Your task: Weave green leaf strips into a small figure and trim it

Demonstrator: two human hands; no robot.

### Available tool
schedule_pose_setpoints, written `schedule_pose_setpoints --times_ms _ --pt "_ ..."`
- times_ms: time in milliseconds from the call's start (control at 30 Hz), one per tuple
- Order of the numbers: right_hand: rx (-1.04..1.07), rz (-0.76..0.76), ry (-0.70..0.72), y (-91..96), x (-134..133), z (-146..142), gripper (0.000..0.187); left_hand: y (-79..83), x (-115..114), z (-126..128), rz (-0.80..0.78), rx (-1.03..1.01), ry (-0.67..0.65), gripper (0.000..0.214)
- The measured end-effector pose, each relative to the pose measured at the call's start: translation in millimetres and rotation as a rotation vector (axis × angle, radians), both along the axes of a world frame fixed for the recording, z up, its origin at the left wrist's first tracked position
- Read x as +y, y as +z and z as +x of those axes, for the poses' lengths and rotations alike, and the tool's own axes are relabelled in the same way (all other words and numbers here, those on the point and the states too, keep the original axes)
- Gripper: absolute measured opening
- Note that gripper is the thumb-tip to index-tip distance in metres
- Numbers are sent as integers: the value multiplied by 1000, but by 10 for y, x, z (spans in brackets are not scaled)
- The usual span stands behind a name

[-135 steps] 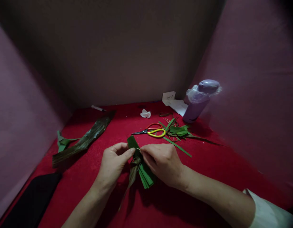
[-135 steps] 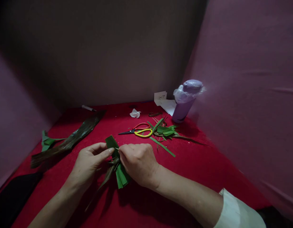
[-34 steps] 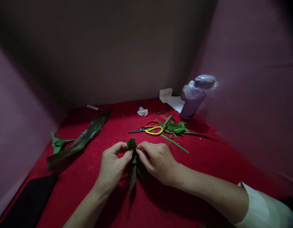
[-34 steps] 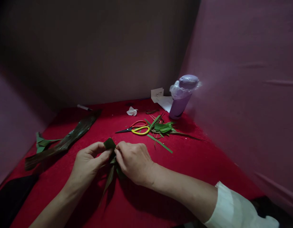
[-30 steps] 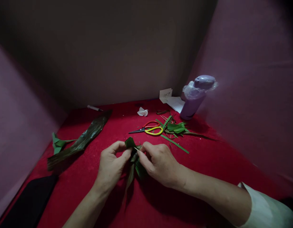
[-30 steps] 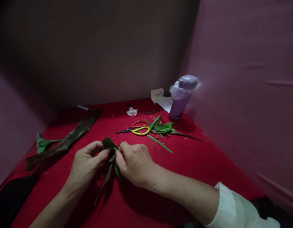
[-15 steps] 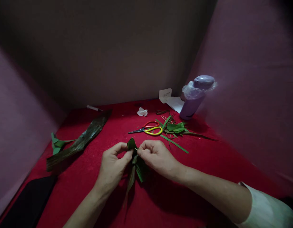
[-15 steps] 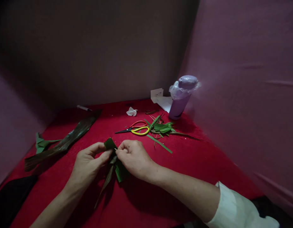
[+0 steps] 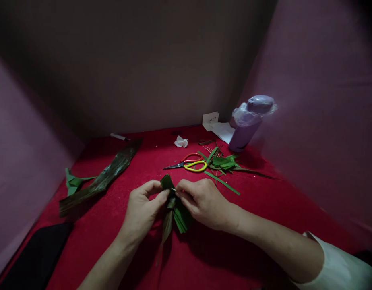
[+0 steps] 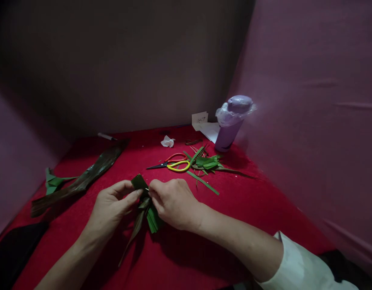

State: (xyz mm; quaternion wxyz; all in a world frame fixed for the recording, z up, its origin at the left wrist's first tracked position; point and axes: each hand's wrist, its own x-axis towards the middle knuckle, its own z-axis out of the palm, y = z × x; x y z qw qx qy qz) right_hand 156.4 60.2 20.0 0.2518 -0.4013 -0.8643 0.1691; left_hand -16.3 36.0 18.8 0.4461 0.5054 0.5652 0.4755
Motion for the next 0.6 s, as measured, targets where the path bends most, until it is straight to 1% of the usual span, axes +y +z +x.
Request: schedule_pose_setpoints --times_ms 233,400,500,600 --pt "-107 56 20 100 31 71 15 53 -2 11 -48 -64 16 14" --pt "-169 127 50 112 54 90 17 45 6 13 -69 -91 31 16" --pt "-186 126 63 117 67 99 17 27 15 11 -75 -106 44 16" --pt "-179 92 87 149 73 114 18 27 24 7 -93 -141 61 18"
